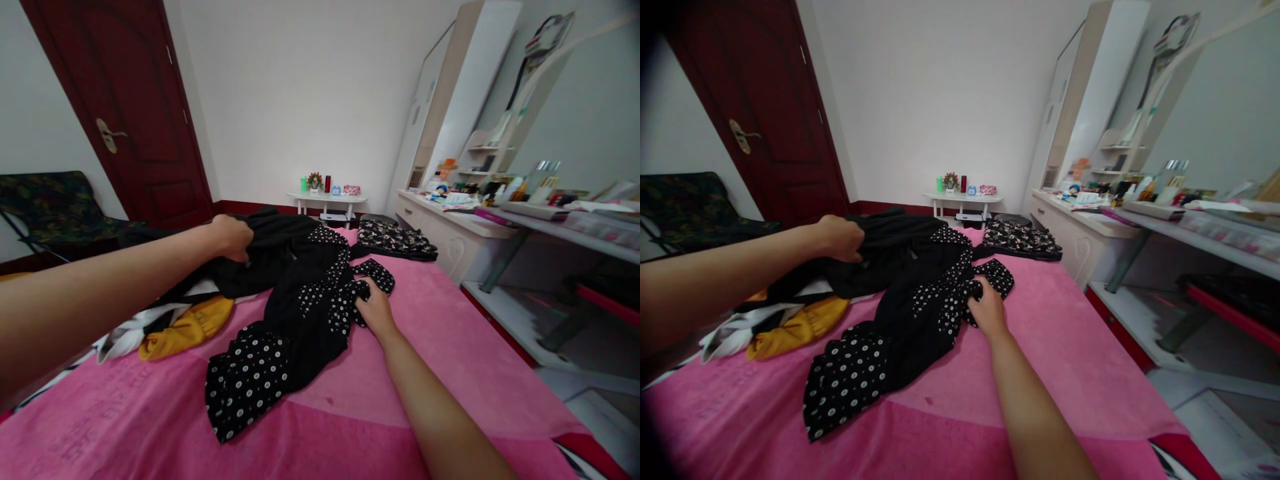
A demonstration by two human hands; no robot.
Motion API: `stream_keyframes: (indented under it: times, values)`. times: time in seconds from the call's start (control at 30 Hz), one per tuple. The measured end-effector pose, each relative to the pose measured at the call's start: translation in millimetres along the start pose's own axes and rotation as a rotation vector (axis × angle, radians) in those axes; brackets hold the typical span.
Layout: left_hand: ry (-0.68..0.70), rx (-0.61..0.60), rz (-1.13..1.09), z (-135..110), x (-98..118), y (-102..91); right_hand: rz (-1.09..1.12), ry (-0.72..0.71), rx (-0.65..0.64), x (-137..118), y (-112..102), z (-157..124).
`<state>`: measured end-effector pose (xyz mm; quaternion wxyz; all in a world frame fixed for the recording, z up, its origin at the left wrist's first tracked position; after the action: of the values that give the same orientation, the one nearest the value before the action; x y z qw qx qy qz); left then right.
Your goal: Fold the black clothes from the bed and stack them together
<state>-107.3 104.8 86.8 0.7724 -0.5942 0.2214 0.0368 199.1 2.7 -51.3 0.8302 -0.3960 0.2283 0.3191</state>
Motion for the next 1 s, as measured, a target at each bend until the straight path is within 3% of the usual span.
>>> stream_keyframes:
  times: [0.1,0.17,0.23,0.37,0.5,0.7,0.8,0.9,1.0]
  values:
    - [0.077,0.123,-0.009,15.6,42.7,-24.5,0.012,0.005,-0.001,-0.8,-0.2,-0.1]
    - [0.208,0.194,-0.044,22.8,71.6,-18.1,0.023,0.013,-0.001,-0.9,-0.3,-0.3]
    - [0.256,0.19,-0.058,35.6,82.2,7.0,0.034,0.019,-0.003,-0.9,-0.2,-0.4]
    - [0.16,0.054,-0.072,71.1,68.2,69.9,0.082,0.003,0.006,-2.7,-0.4,0.8]
    - [0.07,0.066,-0.071,82.5,67.5,94.3,0.153,-0.008,0.006,-3.2,0.8,2.6]
    - [0.064,0.199,-0.213,53.3,98.4,96.2,0.175,0.004,0.026,1.5,0.8,4.3]
    - [0.05,0.112,-0.561,42.1,106.5,98.2,0.162,0.013,0.028,2.4,2.4,5.1]
    - [0.115,0.006,-0.812,32.3,130.9,87.1,0.216,0.012,0.07,3.1,1.6,5.9]
    - [0.216,-0.055,-0.977,20.3,167.7,57.8,0.307,0.088,0.291,19.8,-19.5,1.9]
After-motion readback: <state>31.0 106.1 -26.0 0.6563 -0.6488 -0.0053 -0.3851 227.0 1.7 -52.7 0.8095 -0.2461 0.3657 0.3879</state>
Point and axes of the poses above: each hand's wrist, its own z-axis towards the middle knuckle, its own y-axis out of the palm, x = y × z, the point moved 10 cm from there along z, towards the middle knuckle, and after that the axes turned 7 degrees about -y, right-handed, at the moved point
